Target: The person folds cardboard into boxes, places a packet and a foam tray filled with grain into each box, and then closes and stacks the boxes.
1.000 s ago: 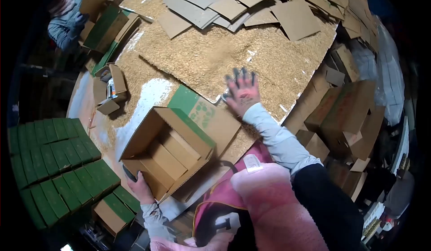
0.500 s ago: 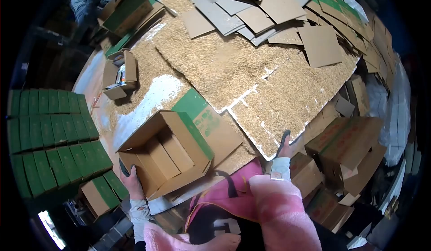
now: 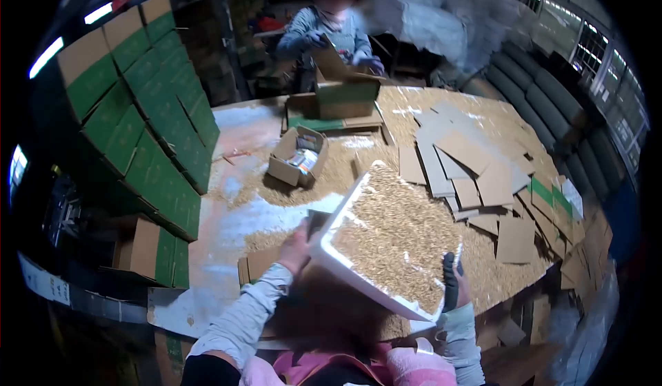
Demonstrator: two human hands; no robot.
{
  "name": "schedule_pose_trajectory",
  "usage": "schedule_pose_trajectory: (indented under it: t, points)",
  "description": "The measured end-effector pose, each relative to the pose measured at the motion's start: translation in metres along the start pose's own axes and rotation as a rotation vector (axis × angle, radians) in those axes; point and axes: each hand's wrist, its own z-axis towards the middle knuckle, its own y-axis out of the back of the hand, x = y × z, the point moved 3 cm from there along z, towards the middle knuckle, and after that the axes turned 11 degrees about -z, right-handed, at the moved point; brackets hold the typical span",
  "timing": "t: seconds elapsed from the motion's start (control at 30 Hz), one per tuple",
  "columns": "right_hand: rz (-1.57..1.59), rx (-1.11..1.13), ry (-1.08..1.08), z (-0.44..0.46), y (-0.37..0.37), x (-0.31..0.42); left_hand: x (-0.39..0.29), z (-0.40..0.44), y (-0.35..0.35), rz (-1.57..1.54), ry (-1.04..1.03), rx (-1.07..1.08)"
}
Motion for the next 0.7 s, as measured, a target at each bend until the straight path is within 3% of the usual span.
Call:
schedule_pose_trajectory:
  t: [0.07,0.1,0.13,0.2,0.23,0.27,0.33,0.4,0.43,0.5,0.6,0.7]
  points:
    - [0.007,0.258,-0.033,0.038,-0.039,-0.039,0.011,0.015,-0.014,-0.406,-0.086,0.148]
    - [-0.177,0.283,-0.002,0.05,-0.059,-0.056,0.015,0.016,-0.011,-0.492,-0.104,0.16]
    - [-0.589,0.279,0.095,0.034,-0.102,-0.029,0.022,0.015,-0.004,-0.555,-0.12,0.161]
    - [-0.44,0.271,-0.208,0.026,-0.132,-0.02,0.034,0.008,0.016,-0.594,-0.164,0.125]
    - [-0.312,0.284,-0.273,0.049,-0.106,-0.056,0.038,0.006,0.025,-0.585,-0.189,0.107]
    - [-0.396,0.146,-0.219,0.064,-0.077,-0.073,0.043,0.002,0.03,-0.571,-0.206,0.083]
    - [-0.211,0.198,-0.036,0.072,-0.042,-0.069,0.044,0.0,0.037,-0.509,-0.208,0.018]
    - [-0.371,0.206,-0.19,0.043,-0.045,-0.033,0.027,-0.008,0.034,-0.48,-0.159,-0.038]
    - [-0.406,0.068,0.017,0.041,-0.041,-0.048,0.02,-0.01,0.033,-0.486,-0.136,-0.047]
    - [-0.538,0.103,0.121,0.029,-0.036,-0.05,0.02,-0.012,0.03,-0.488,-0.115,-0.077]
    - [-0.544,0.128,-0.021,0.005,-0.046,-0.046,0.027,-0.009,0.027,-0.5,-0.13,-0.124]
    - [-0.498,0.005,0.022,-0.008,-0.045,-0.053,0.036,-0.007,0.018,-0.509,-0.066,-0.117]
